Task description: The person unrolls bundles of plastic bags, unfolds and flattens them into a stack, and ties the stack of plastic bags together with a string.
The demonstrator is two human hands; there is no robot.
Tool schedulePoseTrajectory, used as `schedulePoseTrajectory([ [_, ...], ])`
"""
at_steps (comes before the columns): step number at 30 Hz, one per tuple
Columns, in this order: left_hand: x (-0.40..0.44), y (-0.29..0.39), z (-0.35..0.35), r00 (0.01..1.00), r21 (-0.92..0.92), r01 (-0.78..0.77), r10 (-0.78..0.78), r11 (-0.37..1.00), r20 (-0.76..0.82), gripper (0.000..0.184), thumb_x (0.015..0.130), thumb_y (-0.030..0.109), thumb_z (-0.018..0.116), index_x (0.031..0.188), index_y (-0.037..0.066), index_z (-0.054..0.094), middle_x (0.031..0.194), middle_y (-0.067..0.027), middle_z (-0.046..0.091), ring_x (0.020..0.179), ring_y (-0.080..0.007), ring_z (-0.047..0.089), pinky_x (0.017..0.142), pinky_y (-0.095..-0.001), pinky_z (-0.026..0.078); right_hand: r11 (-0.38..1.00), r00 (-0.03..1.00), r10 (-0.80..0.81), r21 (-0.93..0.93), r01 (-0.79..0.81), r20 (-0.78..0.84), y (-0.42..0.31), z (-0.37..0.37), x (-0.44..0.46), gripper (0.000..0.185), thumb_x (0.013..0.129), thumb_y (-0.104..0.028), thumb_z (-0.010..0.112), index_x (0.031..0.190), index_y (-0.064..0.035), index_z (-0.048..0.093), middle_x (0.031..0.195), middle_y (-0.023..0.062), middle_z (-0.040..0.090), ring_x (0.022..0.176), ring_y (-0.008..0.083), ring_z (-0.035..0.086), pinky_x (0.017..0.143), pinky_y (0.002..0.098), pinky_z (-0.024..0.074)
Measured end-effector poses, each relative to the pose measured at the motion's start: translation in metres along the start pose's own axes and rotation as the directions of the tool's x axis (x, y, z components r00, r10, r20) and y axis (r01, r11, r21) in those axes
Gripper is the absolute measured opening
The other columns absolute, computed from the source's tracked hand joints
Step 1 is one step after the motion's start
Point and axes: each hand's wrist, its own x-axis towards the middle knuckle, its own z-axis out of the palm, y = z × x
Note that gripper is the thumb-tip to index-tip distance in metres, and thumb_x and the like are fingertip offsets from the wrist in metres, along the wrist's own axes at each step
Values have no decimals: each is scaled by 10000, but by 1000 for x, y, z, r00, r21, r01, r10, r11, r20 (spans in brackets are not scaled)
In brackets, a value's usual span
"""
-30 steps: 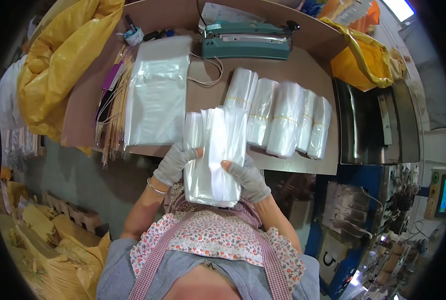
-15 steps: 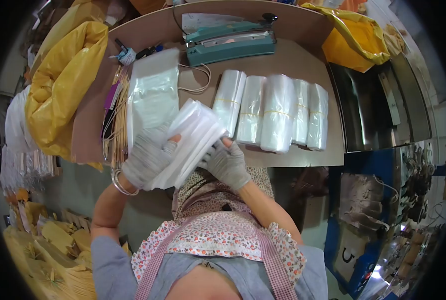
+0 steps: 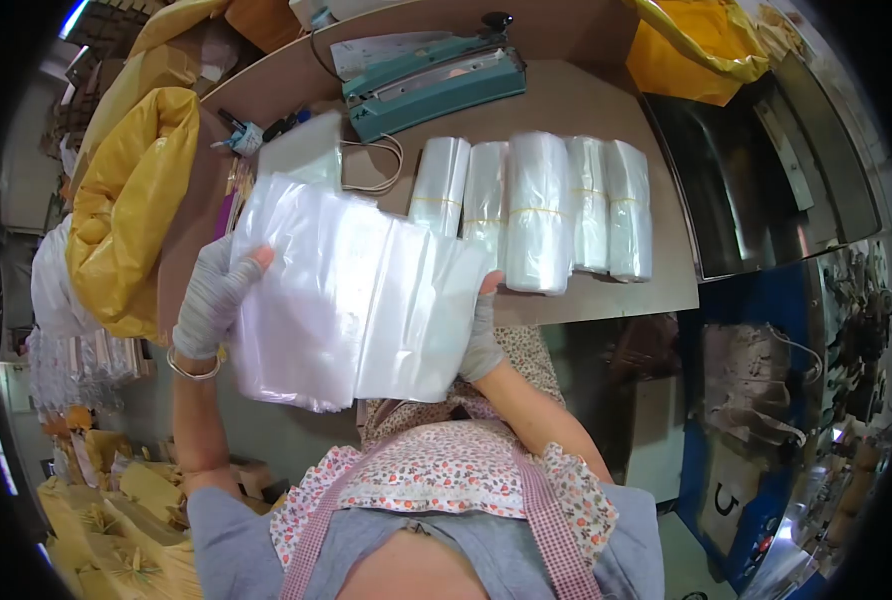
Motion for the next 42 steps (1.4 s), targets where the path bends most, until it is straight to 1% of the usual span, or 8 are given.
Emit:
schedulePoseTrajectory([
  [3, -7, -20, 1, 986, -326, 166, -147, 931, 82, 259, 852, 247, 647, 965, 15, 626, 764, 47, 549, 702, -32, 474, 629, -217, 417, 975, 973, 97, 175, -135, 209, -11, -31, -13, 1020, 652, -730, 618, 1390, -80, 346, 1353, 125, 451, 1226, 279, 453, 1039, 444, 374],
  [12, -33, -96, 32, 977, -698, 215, -153, 683, 152, 342, 879, 297, 617, 1104, 43, 576, 972, -6, 595, 857, -100, 566, 758, -232, 479, 886, 893, 451, 123, -446, -10, 10, 5, -17, 535, 805, -190, 685, 1253, 10, 471, 1164, 153, 596, 1010, 255, 622, 913, 390, 507],
  [16, -57, -155, 113, 892, -890, 446, -132, 97, 433, 554, 976, 391, 398, 1414, 72, 283, 1328, -97, 456, 1190, -201, 470, 1025, -353, 395, 903, 900, 425, -24, -429, -97, -16, 62, -39, 495, 793, -164, 680, 1218, 18, 500, 1099, 155, 625, 985, 252, 634, 890, 377, 520],
  [18, -63, -115, 152, 933, -830, 307, 22, 466, 358, 588, 979, 464, 327, 1426, 85, 273, 1398, -101, 386, 1259, -234, 398, 1057, -407, 349, 890, 891, 430, -96, -445, -148, -17, 78, -47, 490, 794, -186, 670, 1208, 20, 508, 1051, 148, 638, 935, 249, 645, 851, 371, 531],
  [21, -63, -113, 151, 929, -889, 333, 53, 313, 367, 619, 962, 491, 339, 1423, 82, 278, 1399, -102, 384, 1260, -237, 398, 1055, -409, 350, 829, 833, 440, -204, -520, -337, -20, 95, -57, 460, 802, -215, 649, 1184, 11, 526, 993, 129, 645, 864, 239, 651, 799, 360, 540],
  [35, -62, -117, 145, 898, -748, 439, 267, -497, 349, 842, 842, 683, 423, 1401, 63, 318, 1408, -110, 372, 1261, -256, 399, 1046, -422, 357, 810, 819, -322, -586, -21, -474, -30, 164, -94, 672, 693, -271, 663, 1255, 20, 436, 1050, 185, 580, 886, 276, 614, 797, 356, 536],
  [39, -57, -156, 150, 896, -749, 443, 209, -493, 392, 885, 773, 673, 557, 1379, 58, 361, 1348, -105, 449, 1206, -246, 466, 1009, -413, 404, 796, 787, -365, -605, -12, -497, -29, 162, -94, 679, 706, -267, 661, 1259, 42, 418, 1042, 190, 581, 863, 267, 625, 759, 343, 550],
  [42, -57, -174, 159, 881, -884, 460, 171, -83, 442, 702, 827, 491, 629, 1330, 45, 426, 1277, -93, 522, 1133, -215, 531, 951, -376, 459, 789, 772, -362, -613, -45, -522, -19, 162, -92, 679, 709, -271, 660, 1258, 45, 416, 1040, 194, 583, 859, 269, 628, 758, 347, 551],
])
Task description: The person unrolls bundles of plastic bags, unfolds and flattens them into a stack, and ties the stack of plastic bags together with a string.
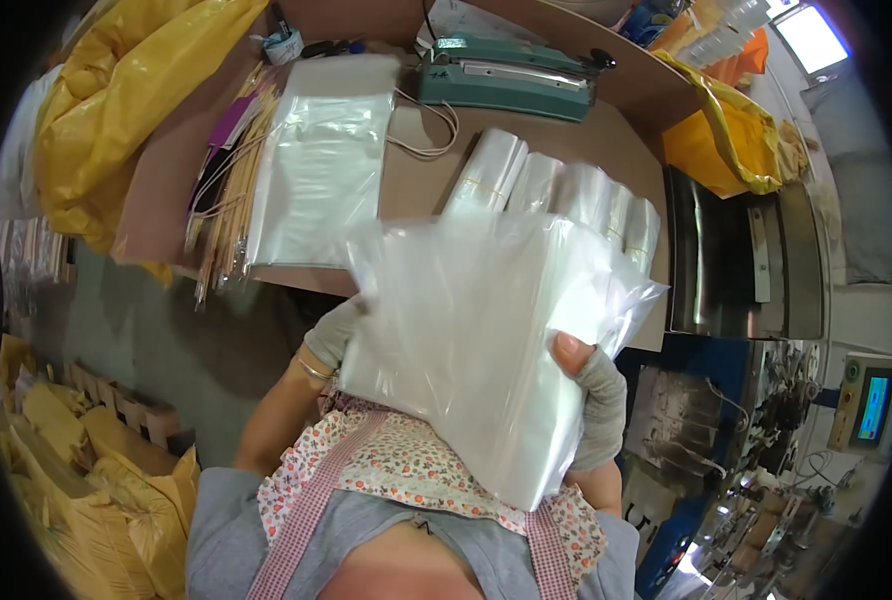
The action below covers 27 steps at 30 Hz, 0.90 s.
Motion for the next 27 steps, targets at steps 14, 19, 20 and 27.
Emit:
schedulePoseTrajectory([
  [14, -26, 5, 7, 987, 310, 113, -71, 944, -144, 506, 941, 382, 457, 1292, 18, 468, 1162, -134, 583, 1022, -251, 592, 938, -349, 464, 997, 993, 45, 71, -37, -105, 10, -24, 15, 626, 717, -275, 651, 1236, 14, 454, 1044, 184, 590, 898, 282, 602, 810, 366, 512],
  [19, -2, -2, 3, 976, -359, 218, -194, 908, 103, 826, 859, 675, 391, 1322, -8, 424, 1214, -121, 548, 1071, -181, 561, 927, -329, 471, 986, 991, 89, 148, -74, -100, 11, -25, -2, 629, 705, -280, 658, 1229, 11, 465, 1038, 177, 600, 880, 290, 609, 819, 374, 509],
  [20, -1, 3, 21, 977, -397, 215, -201, 892, 78, 914, 807, 745, 360, 1327, -4, 420, 1218, -130, 545, 1074, -186, 557, 918, -335, 472, 986, 991, 85, 152, -69, -99, 10, -25, -5, 619, 701, -280, 660, 1217, 11, 480, 1032, 174, 605, 871, 290, 612, 816, 373, 509],
  [27, 10, 3, 32, 953, 343, 303, -270, 889, -141, 560, 824, 424, 666, 1170, -4, 565, 1041, -100, 645, 917, -168, 632, 812, -310, 512, 988, 994, 64, 148, -50, -90, 13, -33, -20, 568, 693, -290, 650, 1160, 14, 536, 1017, 166, 622, 863, 280, 613, 791, 357, 509],
])
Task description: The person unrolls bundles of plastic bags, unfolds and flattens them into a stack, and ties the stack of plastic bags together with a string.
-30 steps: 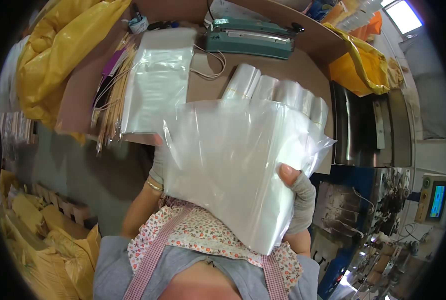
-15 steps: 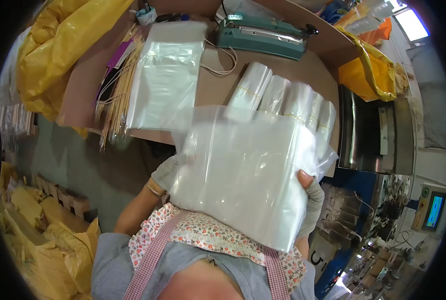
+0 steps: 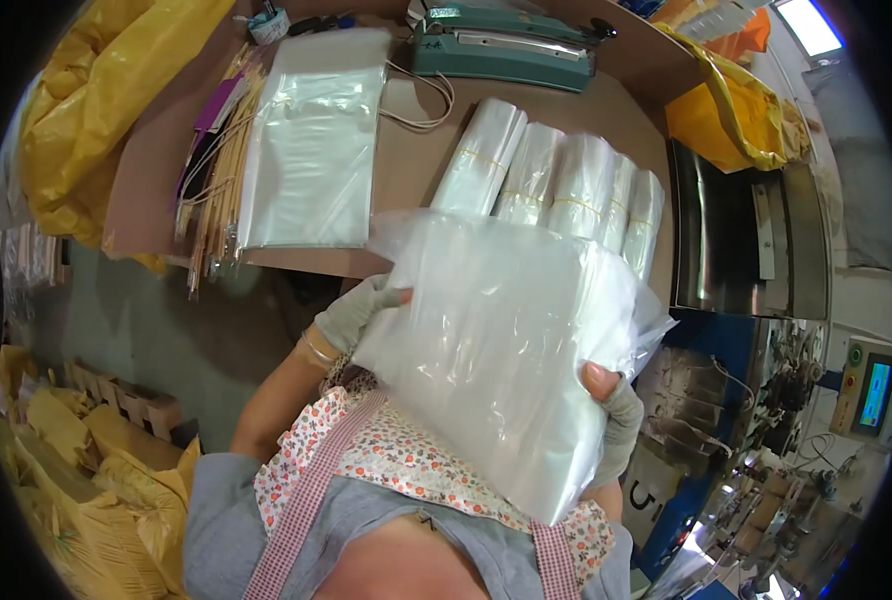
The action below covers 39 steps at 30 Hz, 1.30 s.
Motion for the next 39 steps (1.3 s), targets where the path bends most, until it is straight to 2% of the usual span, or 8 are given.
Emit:
schedulePoseTrajectory([
  [5, -8, 25, -4, 995, -76, -40, 32, 996, -94, 466, 814, 201, 696, 1202, -8, 545, 1076, -97, 637, 937, -170, 624, 854, -282, 496, 999, 979, -50, -6, 53, 199, -10, -11, 2, 636, 729, -264, 639, 1278, -17, 434, 1104, 158, 580, 973, 265, 591, 873, 374, 500],
  [13, -36, 265, -105, 813, 844, -324, 581, 427, 18, 501, 872, 152, 617, 1322, 11, 447, 1184, -106, 580, 1048, -204, 579, 951, -315, 441, 952, 905, 184, -298, -68, 384, 34, 52, 46, 496, 842, -366, 610, 1115, 46, 564, 1093, 138, 616, 999, 220, 601, 909, 342, 469],
  [16, 15, 352, -139, 934, 400, -335, 355, 853, 23, 480, 836, 193, 653, 1262, 15, 522, 1188, -133, 596, 1033, -233, 604, 931, -316, 450, 968, 812, 239, -68, -241, 532, 120, 97, 98, 438, 902, -284, 581, 1211, 15, 498, 1194, 108, 577, 1075, 208, 564, 970, 339, 421],
  [18, 53, 380, -151, 779, 970, 200, 623, -136, -74, 495, 791, 196, 682, 1238, 29, 550, 1246, -146, 569, 1099, -251, 577, 948, -316, 435, 980, 819, 159, 11, -198, 551, 173, 131, 126, 387, 895, -222, 605, 1206, -11, 509, 1156, 87, 580, 1046, 183, 558, 952, 318, 425],
  [21, 92, 394, -170, 780, 893, 288, 626, -347, -9, 527, 780, 228, 675, 1249, 32, 537, 1269, -152, 547, 1151, -290, 540, 963, -330, 427, 996, 917, -78, 0, 85, 391, 213, 185, 145, 382, 872, -249, 648, 1146, -8, 538, 1037, 40, 580, 963, 138, 528, 878, 281, 436],
  [26, 147, 382, -182, 800, 789, 455, 579, -413, -158, 561, 748, 282, 690, 1248, 71, 548, 1251, -154, 556, 1157, -309, 526, 977, -349, 417, 828, 778, 557, -120, -548, 290, 230, 194, 189, 553, 783, -402, 722, 1051, 61, 579, 995, 67, 585, 888, 157, 520, 804, 279, 439],
  [33, 175, 375, -204, 857, 798, 335, 514, -501, -37, 547, 704, 334, 703, 1178, 81, 599, 1198, -173, 580, 1101, -343, 554, 972, -372, 419, 975, 907, 22, -210, 74, 420, 245, 162, 163, 433, 891, -324, 613, 1123, 38, 555, 1062, 74, 606, 929, 165, 581, 829, 308, 490],
  [39, 165, 366, -154, 748, 714, 584, 598, -386, -289, 672, 730, 325, 667, 1325, 96, 453, 1253, -177, 540, 1136, -340, 535, 971, -396, 422, 746, 557, 666, -442, -497, 497, 246, 152, 171, 438, 903, -393, 577, 1148, -33, 534, 1008, 90, 623, 867, 152, 609, 726, 311, 525],
])
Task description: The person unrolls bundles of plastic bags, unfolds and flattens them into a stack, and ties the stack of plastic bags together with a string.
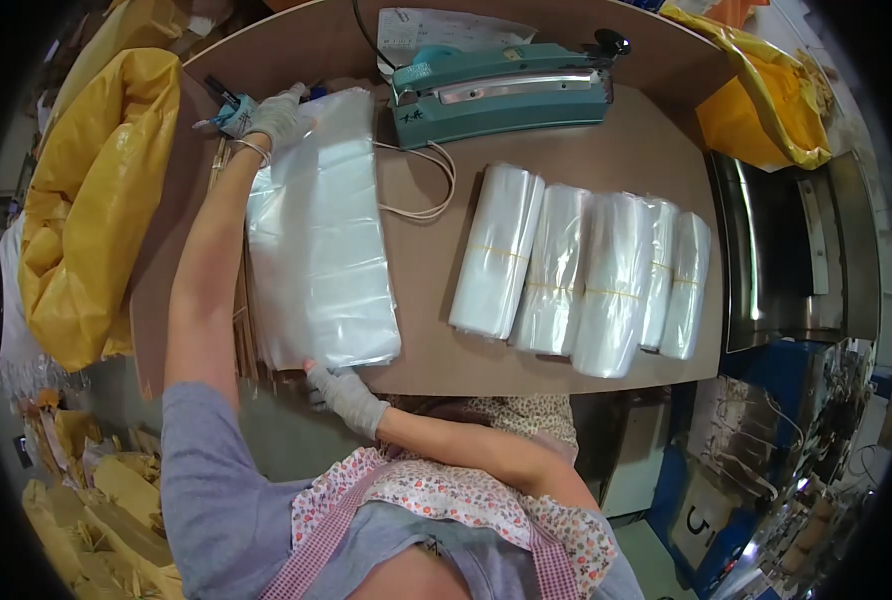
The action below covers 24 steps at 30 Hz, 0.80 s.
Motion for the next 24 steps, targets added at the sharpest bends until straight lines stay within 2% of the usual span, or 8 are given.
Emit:
schedulePoseTrajectory([
  [3, -9, 3, 12, 990, 52, 33, -26, 998, -140, 640, 773, 325, 634, 1334, 101, 424, 1282, -168, 511, 1142, -353, 520, 957, -405, 422, 995, 993, 81, 43, -85, 91, 2, -10, 8, 467, 899, -421, 572, 1163, -39, 520, 965, 112, 640, 828, 156, 631, 685, 314, 531],
  [7, -78, 36, 53, 819, -9, -336, 287, 942, -496, 485, 836, 369, 564, 1243, 115, 495, 1281, -201, 479, 1205, -360, 418, 1010, -523, 282, 993, 976, 103, -70, -91, 194, -12, -13, -17, 459, 919, -415, 531, 1157, -22, 511, 921, 116, 654, 809, 172, 643, 676, 302, 529],
  [10, -171, 85, 36, 760, 87, -559, 551, 825, -344, 572, 765, 435, 605, 1232, 114, 528, 1356, -216, 395, 1260, -383, 345, 1017, -608, 197, 928, 956, 76, -370, 35, 283, -27, -23, -57, 409, 913, -363, 540, 1136, -20, 515, 897, 122, 659, 821, 204, 652, 686, 323, 523],
  [12, -203, 97, 43, 805, 16, -561, 550, 828, -220, 611, 733, 454, 626, 1229, 111, 536, 1387, -214, 358, 1277, -387, 326, 1027, -610, 182, 402, 888, -255, -794, 457, 382, -61, -30, -107, 348, 859, -302, 611, 1009, 10, 571, 857, 181, 642, 777, 295, 641, 682, 366, 512],
  [14, -212, 90, 61, 852, -38, -501, 485, 865, -200, 683, 684, 472, 661, 1240, 99, 526, 1425, -214, 299, 1318, -386, 269, 1050, -606, 143, 28, 642, -693, -877, 480, 329, -85, -50, -132, 396, 834, -250, 595, 1166, -49, 515, 851, 131, 635, 796, 317, 632, 745, 400, 491],
  [18, -208, 90, 64, 877, -122, -470, 447, 874, -179, 670, 679, 424, 683, 1234, 84, 525, 1447, -206, 256, 1346, -390, 210, 1058, -591, 134, -285, 173, -953, -925, -252, 247, -149, -101, -128, 462, 754, -154, 650, 1181, -35, 518, 1142, 168, 555, 869, 359, 600, 762, 416, 497],
  [22, -212, 129, 55, 813, -112, -515, 444, 850, -376, 630, 696, 402, 682, 1199, 53, 533, 1370, -231, 382, 1272, -376, 355, 1037, -506, 265, -326, 383, -909, -853, -407, 164, -168, -119, -122, 495, 687, -108, 686, 1148, -22, 528, 1199, 186, 491, 907, 359, 591, 753, 404, 508],
  [24, -211, 162, 59, 935, -645, -350, 215, 679, -281, 421, 807, 310, 628, 1132, 47, 574, 1044, -192, 619, 886, -320, 606, 809, -377, 467, -437, 487, -841, -828, -351, 236, -174, -118, -132, 329, 737, -129, 624, 1033, 4, 571, 1024, 164, 557, 828, 296, 617, 687, 394, 523],
])
